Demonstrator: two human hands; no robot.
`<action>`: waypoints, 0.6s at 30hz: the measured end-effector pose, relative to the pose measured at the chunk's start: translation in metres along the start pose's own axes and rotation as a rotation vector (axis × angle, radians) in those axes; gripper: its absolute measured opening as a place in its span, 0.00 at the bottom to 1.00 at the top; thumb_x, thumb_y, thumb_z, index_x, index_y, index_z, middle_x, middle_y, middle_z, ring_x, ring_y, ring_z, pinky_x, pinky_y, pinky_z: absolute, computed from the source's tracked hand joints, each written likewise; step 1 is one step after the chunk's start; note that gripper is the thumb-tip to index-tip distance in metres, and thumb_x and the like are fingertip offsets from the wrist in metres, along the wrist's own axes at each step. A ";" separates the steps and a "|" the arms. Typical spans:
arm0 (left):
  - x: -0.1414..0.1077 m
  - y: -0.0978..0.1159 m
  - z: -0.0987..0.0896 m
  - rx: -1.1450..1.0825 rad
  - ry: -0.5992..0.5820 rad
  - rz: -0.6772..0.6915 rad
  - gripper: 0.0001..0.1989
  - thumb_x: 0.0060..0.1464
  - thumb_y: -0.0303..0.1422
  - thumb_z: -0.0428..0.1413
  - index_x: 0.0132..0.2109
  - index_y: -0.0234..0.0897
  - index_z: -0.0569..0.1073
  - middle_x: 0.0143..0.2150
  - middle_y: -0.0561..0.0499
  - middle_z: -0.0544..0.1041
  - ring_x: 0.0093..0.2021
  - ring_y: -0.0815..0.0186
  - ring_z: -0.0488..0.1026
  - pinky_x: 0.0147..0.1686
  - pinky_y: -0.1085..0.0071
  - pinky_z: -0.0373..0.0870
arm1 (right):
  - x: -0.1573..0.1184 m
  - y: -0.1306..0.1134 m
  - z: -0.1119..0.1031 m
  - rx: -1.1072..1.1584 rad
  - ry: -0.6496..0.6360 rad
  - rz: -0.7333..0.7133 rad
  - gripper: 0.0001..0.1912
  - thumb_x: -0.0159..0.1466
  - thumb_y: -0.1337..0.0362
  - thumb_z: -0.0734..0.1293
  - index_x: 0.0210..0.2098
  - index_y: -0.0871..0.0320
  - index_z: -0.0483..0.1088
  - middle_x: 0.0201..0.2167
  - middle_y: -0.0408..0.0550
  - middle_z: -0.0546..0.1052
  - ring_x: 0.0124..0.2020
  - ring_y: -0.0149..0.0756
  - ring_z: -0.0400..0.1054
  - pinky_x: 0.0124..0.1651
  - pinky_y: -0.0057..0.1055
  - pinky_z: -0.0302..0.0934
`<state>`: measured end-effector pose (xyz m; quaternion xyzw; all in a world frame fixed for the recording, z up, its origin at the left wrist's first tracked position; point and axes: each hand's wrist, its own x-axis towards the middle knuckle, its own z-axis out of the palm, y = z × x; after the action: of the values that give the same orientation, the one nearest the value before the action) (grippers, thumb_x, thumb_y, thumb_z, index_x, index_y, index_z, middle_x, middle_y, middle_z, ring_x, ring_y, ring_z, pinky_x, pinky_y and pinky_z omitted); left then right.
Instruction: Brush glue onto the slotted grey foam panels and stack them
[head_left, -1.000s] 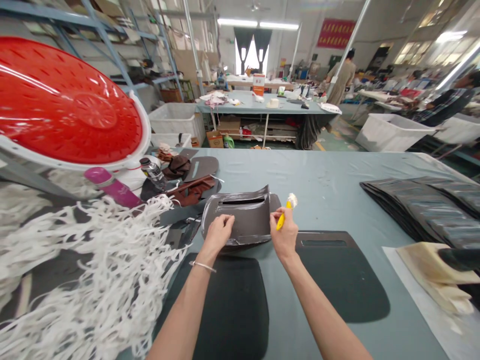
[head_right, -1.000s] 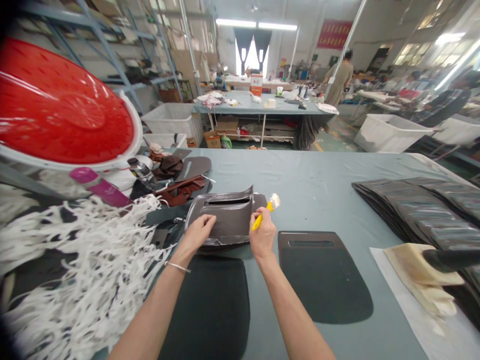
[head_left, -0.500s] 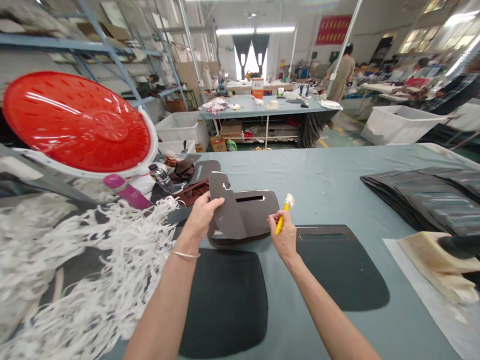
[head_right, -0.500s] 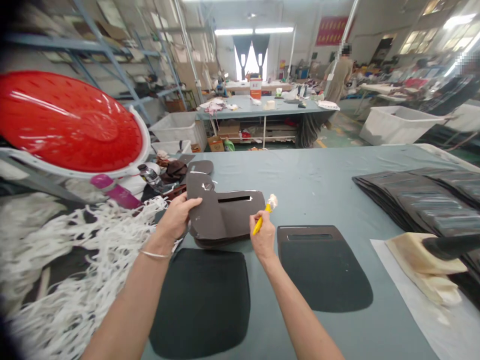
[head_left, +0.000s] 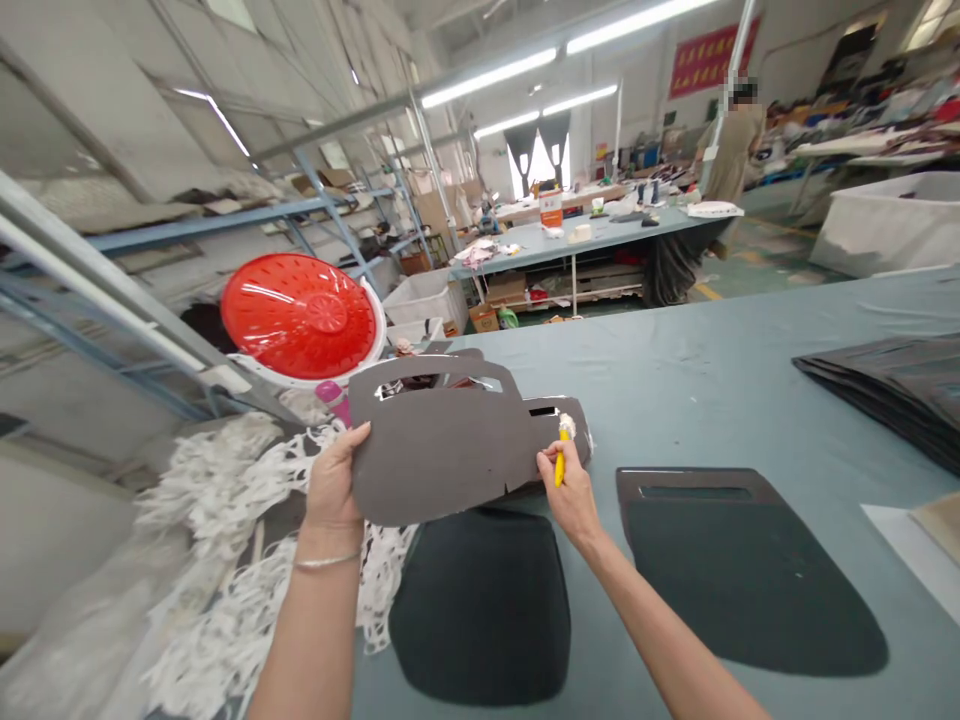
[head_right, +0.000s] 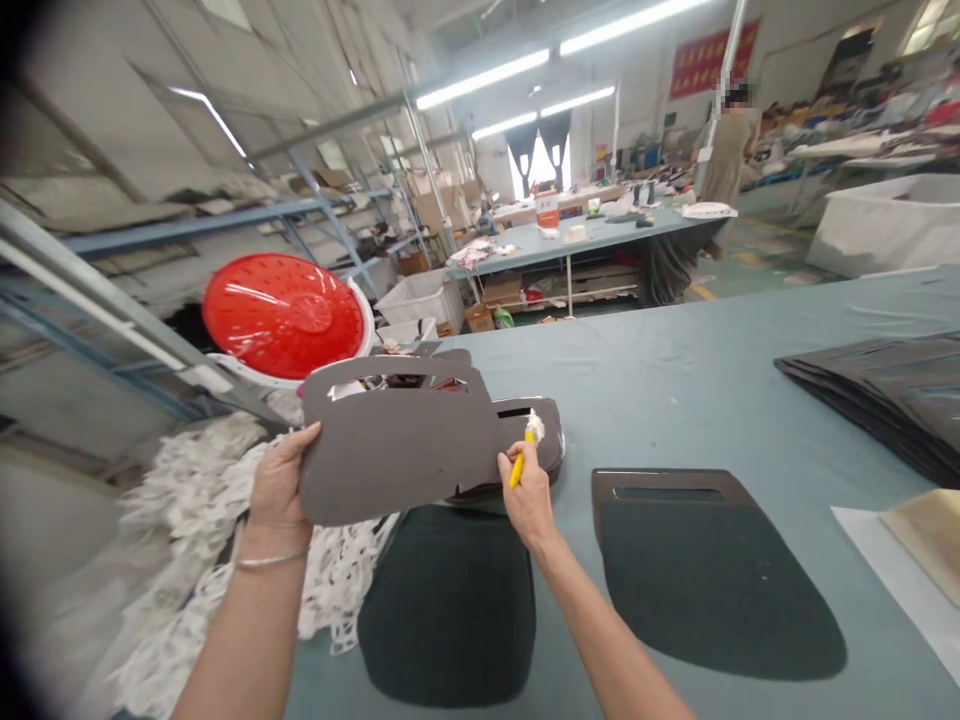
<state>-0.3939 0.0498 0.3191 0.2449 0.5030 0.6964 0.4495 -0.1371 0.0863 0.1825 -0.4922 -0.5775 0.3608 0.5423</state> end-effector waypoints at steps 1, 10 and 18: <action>-0.003 0.000 -0.003 -0.030 0.006 -0.026 0.13 0.46 0.29 0.54 0.40 0.32 0.75 0.29 0.49 0.80 0.38 0.56 0.78 0.42 0.60 0.76 | -0.002 -0.003 -0.001 0.040 -0.002 0.023 0.12 0.62 0.53 0.60 0.37 0.56 0.62 0.31 0.42 0.72 0.29 0.31 0.68 0.37 0.29 0.64; -0.014 -0.014 -0.040 -0.141 0.062 -0.090 0.11 0.48 0.29 0.52 0.39 0.33 0.75 0.28 0.50 0.80 0.36 0.59 0.78 0.42 0.62 0.76 | -0.012 -0.020 -0.008 0.398 0.047 0.079 0.17 0.55 0.57 0.68 0.38 0.54 0.58 0.35 0.41 0.68 0.26 0.26 0.66 0.31 0.28 0.70; -0.012 -0.026 -0.065 -0.043 0.097 -0.071 0.14 0.48 0.31 0.53 0.43 0.33 0.75 0.29 0.49 0.80 0.36 0.58 0.78 0.39 0.61 0.77 | -0.014 -0.017 -0.010 0.312 0.027 0.077 0.17 0.56 0.57 0.67 0.39 0.54 0.58 0.38 0.45 0.72 0.27 0.28 0.69 0.31 0.29 0.69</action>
<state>-0.4303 0.0105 0.2718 0.1830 0.5175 0.7017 0.4542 -0.1309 0.0671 0.1963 -0.4286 -0.4879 0.4600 0.6056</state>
